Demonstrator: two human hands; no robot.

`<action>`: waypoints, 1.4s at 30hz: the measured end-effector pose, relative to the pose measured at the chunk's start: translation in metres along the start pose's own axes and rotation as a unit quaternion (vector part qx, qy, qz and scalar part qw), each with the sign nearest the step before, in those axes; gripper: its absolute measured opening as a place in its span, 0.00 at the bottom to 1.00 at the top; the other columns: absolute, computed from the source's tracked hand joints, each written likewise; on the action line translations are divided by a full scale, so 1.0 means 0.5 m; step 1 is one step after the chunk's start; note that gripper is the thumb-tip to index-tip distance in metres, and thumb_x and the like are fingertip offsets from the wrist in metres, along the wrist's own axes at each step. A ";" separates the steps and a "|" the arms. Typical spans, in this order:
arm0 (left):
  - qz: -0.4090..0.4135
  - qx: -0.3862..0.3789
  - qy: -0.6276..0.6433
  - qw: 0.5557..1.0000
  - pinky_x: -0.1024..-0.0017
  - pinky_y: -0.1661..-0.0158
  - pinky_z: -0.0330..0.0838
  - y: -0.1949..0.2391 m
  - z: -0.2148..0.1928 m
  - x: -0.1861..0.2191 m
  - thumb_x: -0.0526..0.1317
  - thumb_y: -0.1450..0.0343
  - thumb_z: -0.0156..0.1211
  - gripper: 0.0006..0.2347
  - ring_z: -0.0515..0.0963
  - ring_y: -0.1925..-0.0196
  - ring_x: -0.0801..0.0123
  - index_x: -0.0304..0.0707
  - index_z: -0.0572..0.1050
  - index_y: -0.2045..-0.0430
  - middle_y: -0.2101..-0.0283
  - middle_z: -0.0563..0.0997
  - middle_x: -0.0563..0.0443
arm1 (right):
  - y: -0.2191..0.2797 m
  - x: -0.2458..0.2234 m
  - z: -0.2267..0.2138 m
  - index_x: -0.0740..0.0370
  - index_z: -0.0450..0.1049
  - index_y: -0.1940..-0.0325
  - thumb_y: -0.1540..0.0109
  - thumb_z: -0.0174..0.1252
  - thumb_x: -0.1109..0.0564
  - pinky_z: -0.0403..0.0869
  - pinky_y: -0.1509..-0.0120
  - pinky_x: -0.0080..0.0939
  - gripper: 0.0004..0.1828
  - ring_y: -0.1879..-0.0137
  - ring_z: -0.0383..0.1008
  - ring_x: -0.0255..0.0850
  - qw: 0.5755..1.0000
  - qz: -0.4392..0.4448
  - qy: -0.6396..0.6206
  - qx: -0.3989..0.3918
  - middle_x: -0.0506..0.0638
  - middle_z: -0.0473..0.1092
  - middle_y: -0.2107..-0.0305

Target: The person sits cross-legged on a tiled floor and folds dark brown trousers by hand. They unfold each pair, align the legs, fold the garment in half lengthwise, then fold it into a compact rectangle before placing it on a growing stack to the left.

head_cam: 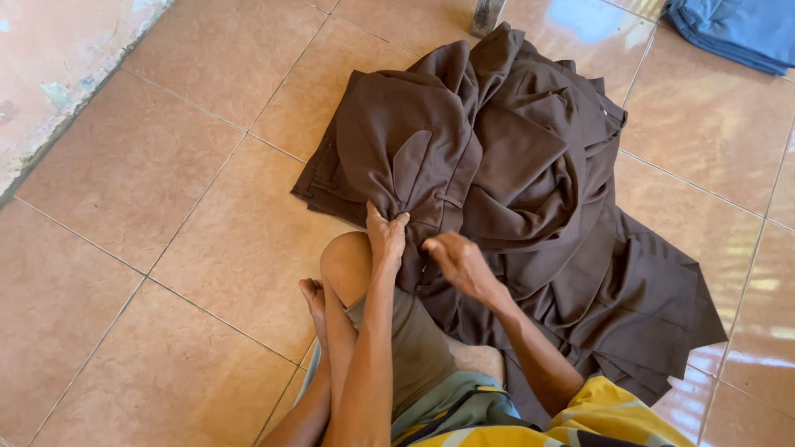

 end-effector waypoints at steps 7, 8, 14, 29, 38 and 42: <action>0.121 0.034 -0.061 0.990 0.45 0.40 0.69 0.083 -0.042 0.129 0.32 0.40 0.59 0.30 0.75 0.40 0.33 0.28 0.69 0.38 0.45 0.76 0.22 | -0.132 0.054 -0.126 0.67 0.52 0.25 0.42 0.67 0.69 0.80 0.56 0.56 0.45 0.55 0.78 0.59 0.985 0.086 0.119 0.089 0.72 0.59 0.40; 0.146 0.019 -0.054 0.988 0.45 0.43 0.71 0.106 -0.053 0.172 0.32 0.40 0.59 0.28 0.76 0.43 0.31 0.29 0.71 0.41 0.49 0.78 0.22 | -0.152 0.042 -0.129 0.63 0.42 0.21 0.45 0.71 0.68 0.79 0.51 0.61 0.57 0.51 0.78 0.62 0.980 0.119 0.149 0.063 0.73 0.47 0.33; 0.067 -0.046 -0.250 0.965 0.56 0.49 0.76 0.230 -0.215 0.380 0.47 0.38 0.62 0.16 0.84 0.55 0.53 0.69 0.79 0.56 0.67 0.85 0.57 | -0.270 0.025 -0.039 0.49 0.28 0.17 0.41 0.56 0.67 0.68 0.36 0.81 0.58 0.46 0.69 0.85 0.988 0.108 0.102 -0.030 0.66 0.30 0.23; 0.088 0.446 0.295 0.840 0.61 0.50 0.78 0.404 -0.815 0.245 0.31 0.45 0.73 0.21 0.82 0.59 0.64 0.35 0.77 0.58 0.61 0.81 0.46 | -0.197 -0.283 0.560 0.50 0.80 0.53 0.46 0.71 0.55 0.75 0.42 0.47 0.17 0.52 0.78 0.44 0.956 -0.043 -0.257 -0.137 0.50 0.77 0.61; -0.051 0.479 0.624 0.615 0.56 0.51 0.77 0.513 -1.087 -0.458 0.47 0.28 0.62 0.17 0.73 0.44 0.56 0.43 0.66 0.50 0.48 0.70 0.48 | -0.013 -0.375 0.807 0.59 0.51 0.22 0.44 0.71 0.39 0.57 0.27 0.78 0.55 0.25 0.55 0.68 0.858 -0.096 0.104 -0.494 0.71 0.53 0.30; -0.161 0.495 0.607 0.601 0.29 0.35 0.50 0.547 -1.015 -0.577 0.68 0.32 0.61 0.41 0.63 0.31 0.33 0.55 0.50 0.27 0.26 0.52 0.38 | -0.043 -0.299 0.802 0.55 0.36 0.16 0.50 0.74 0.35 0.42 0.28 0.89 0.71 0.19 0.37 0.71 0.822 0.006 0.278 -0.497 0.72 0.36 0.23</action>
Point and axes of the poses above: each hand's wrist, its own y-axis away from the middle knuckle, its own z-axis out of the palm, x = y × z, the point moved 7 cm from there along -y, towards the middle knuckle
